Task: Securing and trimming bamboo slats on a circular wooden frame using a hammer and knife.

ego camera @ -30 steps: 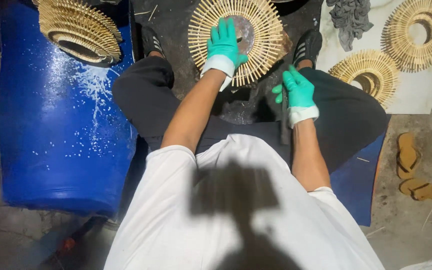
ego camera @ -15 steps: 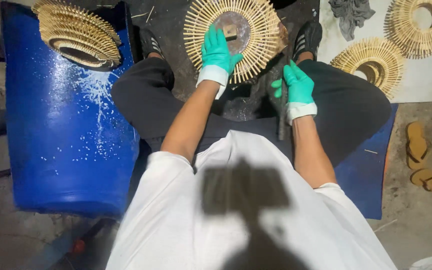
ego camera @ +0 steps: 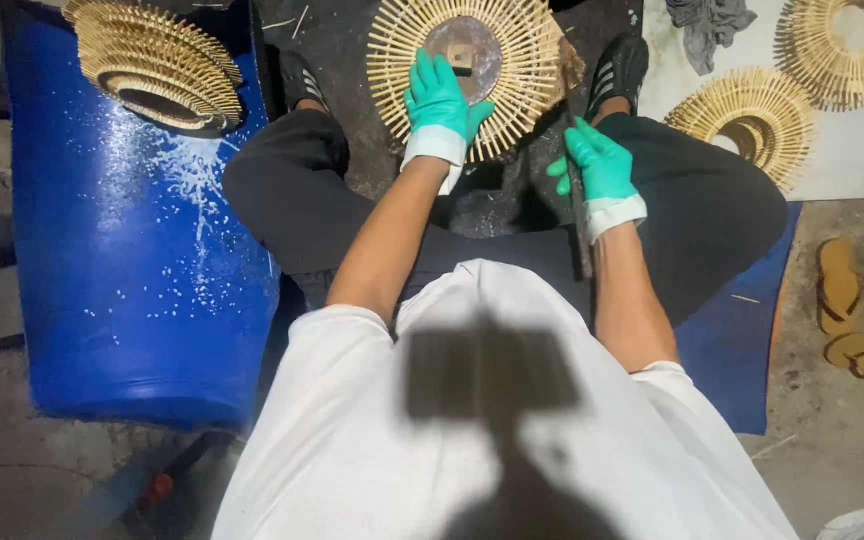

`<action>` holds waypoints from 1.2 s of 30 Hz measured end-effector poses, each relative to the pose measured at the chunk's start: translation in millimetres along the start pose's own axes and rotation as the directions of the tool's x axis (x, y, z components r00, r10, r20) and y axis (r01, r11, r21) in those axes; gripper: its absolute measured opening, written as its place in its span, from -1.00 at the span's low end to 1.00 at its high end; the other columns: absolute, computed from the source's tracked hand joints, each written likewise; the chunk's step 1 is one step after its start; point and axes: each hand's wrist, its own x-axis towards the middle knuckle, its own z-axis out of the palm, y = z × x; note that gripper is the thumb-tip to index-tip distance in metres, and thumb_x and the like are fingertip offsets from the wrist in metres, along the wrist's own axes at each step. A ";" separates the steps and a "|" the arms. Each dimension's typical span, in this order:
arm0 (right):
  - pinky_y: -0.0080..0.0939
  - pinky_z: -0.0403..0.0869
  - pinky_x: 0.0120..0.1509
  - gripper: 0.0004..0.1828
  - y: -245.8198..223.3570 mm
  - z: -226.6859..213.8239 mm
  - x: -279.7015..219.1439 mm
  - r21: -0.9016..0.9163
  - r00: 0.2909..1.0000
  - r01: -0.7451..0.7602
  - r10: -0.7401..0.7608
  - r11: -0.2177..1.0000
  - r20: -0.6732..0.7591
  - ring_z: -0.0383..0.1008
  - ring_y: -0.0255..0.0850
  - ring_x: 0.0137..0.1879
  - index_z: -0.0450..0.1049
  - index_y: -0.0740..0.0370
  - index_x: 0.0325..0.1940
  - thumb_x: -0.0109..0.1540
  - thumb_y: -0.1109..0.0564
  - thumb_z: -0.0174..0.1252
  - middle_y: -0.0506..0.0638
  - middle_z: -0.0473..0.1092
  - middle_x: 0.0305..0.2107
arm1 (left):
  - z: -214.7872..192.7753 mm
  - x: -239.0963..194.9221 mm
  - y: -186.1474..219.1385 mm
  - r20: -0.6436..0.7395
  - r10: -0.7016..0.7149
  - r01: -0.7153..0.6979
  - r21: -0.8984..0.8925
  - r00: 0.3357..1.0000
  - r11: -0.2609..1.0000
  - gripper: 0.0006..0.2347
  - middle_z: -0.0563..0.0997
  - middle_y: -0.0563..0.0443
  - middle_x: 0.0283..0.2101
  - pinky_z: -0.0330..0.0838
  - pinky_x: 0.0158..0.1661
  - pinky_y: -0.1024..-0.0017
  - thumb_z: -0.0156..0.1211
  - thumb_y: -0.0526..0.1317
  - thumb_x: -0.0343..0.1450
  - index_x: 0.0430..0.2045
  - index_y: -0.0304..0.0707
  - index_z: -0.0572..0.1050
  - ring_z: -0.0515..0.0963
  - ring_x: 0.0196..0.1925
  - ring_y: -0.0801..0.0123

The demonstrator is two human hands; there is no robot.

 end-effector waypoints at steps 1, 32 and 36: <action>-0.29 0.39 -0.53 -0.42 0.3 2.3 -0.2 0.002 1.000 0.000 0.000 1.000 0.000 0.48 -0.24 -0.55 0.30 0.38 0.48 0.40 0.13 0.17 0.06 0.53 -0.45 | 0.7 2.2 -3.5 0.000 0.000 0.000 0.002 1.000 1.000 0.00 -0.11 -0.44 0.49 -0.04 0.38 -0.17 0.53 0.15 0.18 0.37 -0.44 0.01 -0.06 0.50 -0.34; -0.30 0.39 -0.52 -0.42 1.9 3.8 -0.3 0.021 0.999 0.039 -0.039 0.999 -0.035 0.45 -0.22 -0.56 0.29 0.36 0.49 0.40 0.14 0.16 0.09 0.52 -0.48 | -2.0 9.3 1.3 0.075 -0.052 0.049 0.042 0.996 0.998 0.06 -0.17 -0.42 0.50 -0.13 0.43 -0.15 0.55 0.15 0.15 0.39 -0.47 -0.05 -0.15 0.54 -0.30; -0.26 0.44 -0.53 -0.40 9.6 -1.3 8.0 0.080 0.990 0.125 -0.118 0.989 -0.080 0.53 -0.19 -0.52 0.22 0.36 0.48 0.39 0.16 0.17 0.07 0.50 -0.46 | 8.4 16.9 -12.9 0.049 0.018 -0.020 0.045 0.999 0.999 0.08 -0.16 -0.45 0.50 -0.12 0.44 -0.14 0.57 0.16 0.13 0.38 -0.48 -0.03 -0.14 0.55 -0.30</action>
